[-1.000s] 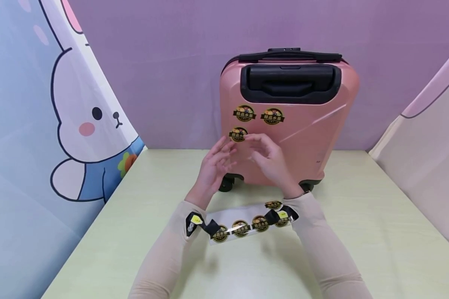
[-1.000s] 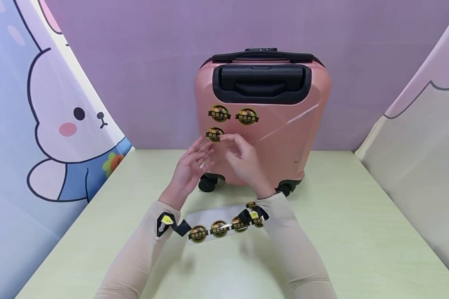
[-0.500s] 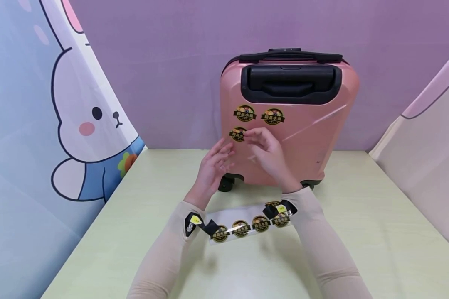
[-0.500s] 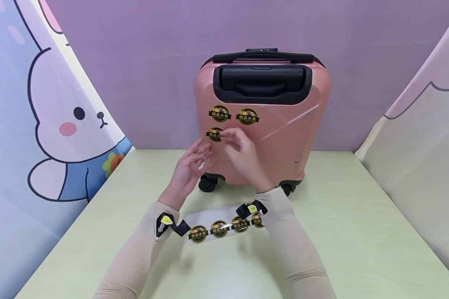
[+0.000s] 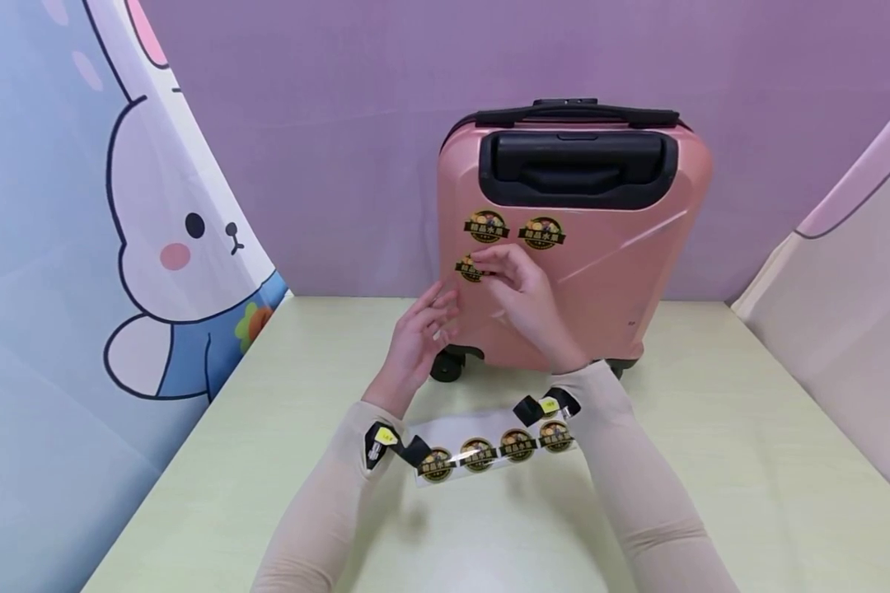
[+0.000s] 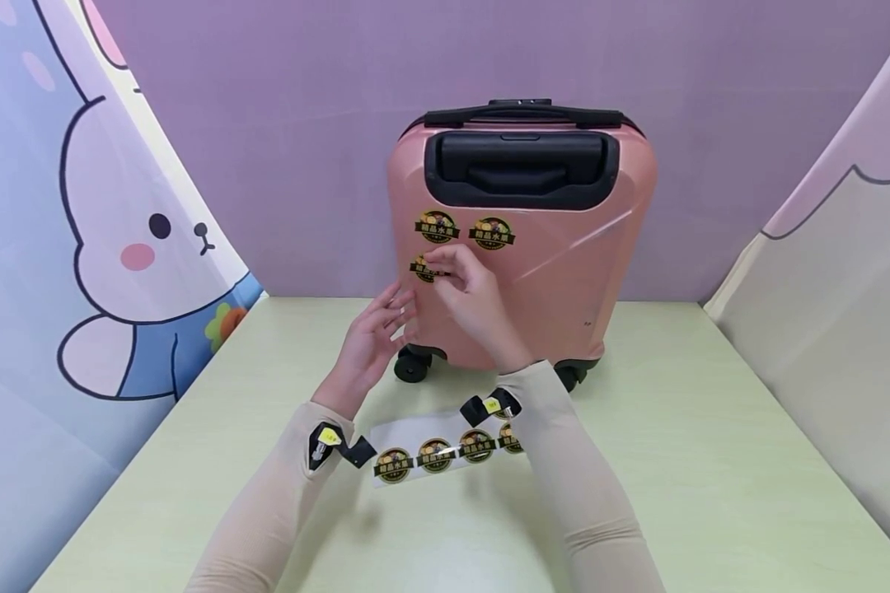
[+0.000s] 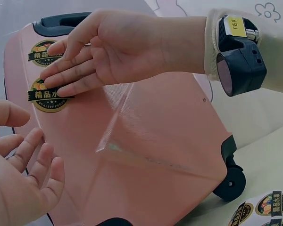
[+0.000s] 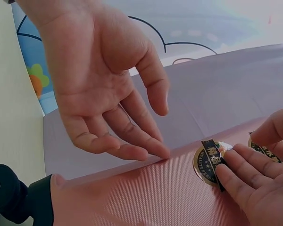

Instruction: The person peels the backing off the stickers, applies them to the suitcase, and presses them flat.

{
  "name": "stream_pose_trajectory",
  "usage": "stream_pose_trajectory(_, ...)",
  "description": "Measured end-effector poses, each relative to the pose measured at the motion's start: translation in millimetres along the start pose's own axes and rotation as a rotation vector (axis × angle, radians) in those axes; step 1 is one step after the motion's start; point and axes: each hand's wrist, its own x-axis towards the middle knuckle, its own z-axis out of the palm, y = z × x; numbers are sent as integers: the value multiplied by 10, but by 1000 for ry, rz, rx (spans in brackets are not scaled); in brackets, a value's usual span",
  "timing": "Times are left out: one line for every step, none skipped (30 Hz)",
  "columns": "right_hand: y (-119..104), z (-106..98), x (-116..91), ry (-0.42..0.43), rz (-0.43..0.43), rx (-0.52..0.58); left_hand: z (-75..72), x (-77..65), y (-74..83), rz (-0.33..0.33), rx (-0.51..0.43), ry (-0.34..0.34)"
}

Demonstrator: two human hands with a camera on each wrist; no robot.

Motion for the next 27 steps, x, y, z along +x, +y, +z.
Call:
stream_pose_trajectory(2, 8, 6, -3, -2, 1, -4, -1, -1, -4, 1, 2)
stream_pose_trajectory(3, 16, 13, -7, -3, 3, -6, -2, 0, -8, 0, 4)
stream_pose_trajectory(5, 22, 18, -10, 2, -6, -8, -2, 1, -11, 2, 4)
stream_pose_trajectory(1, 30, 24, -14, 8, -12, -10, 1, 1, -15, 4, 4)
stream_pose_trajectory(-3, 36, 28, -17, 14, -22, -12, 2, 2, -18, 8, 3)
stream_pose_trajectory(-9, 43, 33, -21, 22, -31, -12, 1, 4, -21, 10, 4)
stream_pose_trajectory(-13, 52, 38, -26, 26, -40, -13, 0, 5, -25, 11, 4)
stream_pose_trajectory(-15, 59, 44, -31, 32, -48, -13, 1, 5, -28, 14, 4)
stream_pose_trajectory(-16, 66, 49, -36, 38, -60, -14, 2, 5, -30, 15, 2)
stream_pose_trajectory(-17, 73, 54, -43, 40, -64, -12, 1, 7, -34, 15, 1)
stream_pose_trajectory(-16, 78, 59, -51, 42, -66, -11, 0, 8, -37, 15, 0)
stream_pose_trajectory(-14, 84, 64, -58, 44, -69, -11, 0, 8, -40, 14, -1)
stream_pose_trajectory(-12, 90, 67, -67, 44, -67, -10, 2, 8, -43, 17, -4)
stream_pose_trajectory(-11, 93, 70, -75, 46, -66, -10, 3, 8, -44, 21, -8)
stream_pose_trajectory(-9, 96, 71, -81, 47, -66, -10, 4, 9, -45, 25, -12)
stream_pose_trajectory(-7, 98, 72, -88, 48, -65, -10, 5, 9, -47, 28, -14)
stream_pose_trajectory(-6, 99, 71, -93, 50, -63, -10, 6, 9, -47, 31, -16)
stream_pose_trajectory(-5, 101, 70, -99, 51, -66, -9, 6, 11, -46, 34, -19)
stream_pose_trajectory(-4, 102, 67, -103, 53, -68, -9, 6, 11, -46, 35, -20)
stream_pose_trajectory(-2, 102, 64, -108, 55, -72, -11, 6, 11, -47, 36, -21)
stream_pose_trajectory(4, 101, 60, -112, 59, -77, -11, 4, 11, -48, 35, -20)
stream_pose_trajectory(11, 99, 56, -118, 63, -84, -11, 1, 12, -49, 35, -20)
stream_pose_trajectory(18, 98, 51, -126, 68, -87, -13, -1, 11, -50, 37, -20)
stream_pose_trajectory(26, 96, 45, -133, 72, -94, -15, -2, 9, -52, 39, -18)
stream_pose_trajectory(35, 93, 37, -140, 79, -96, -17, -4, 8, -54, 42, -17)
stream_pose_trajectory(45, 92, 28, -147, 86, -99, -20, -3, 5, -54, 44, -17)
stream_pose_trajectory(57, 89, 18, -153, 92, -100, -21, -4, 3, -54, 42, -16)
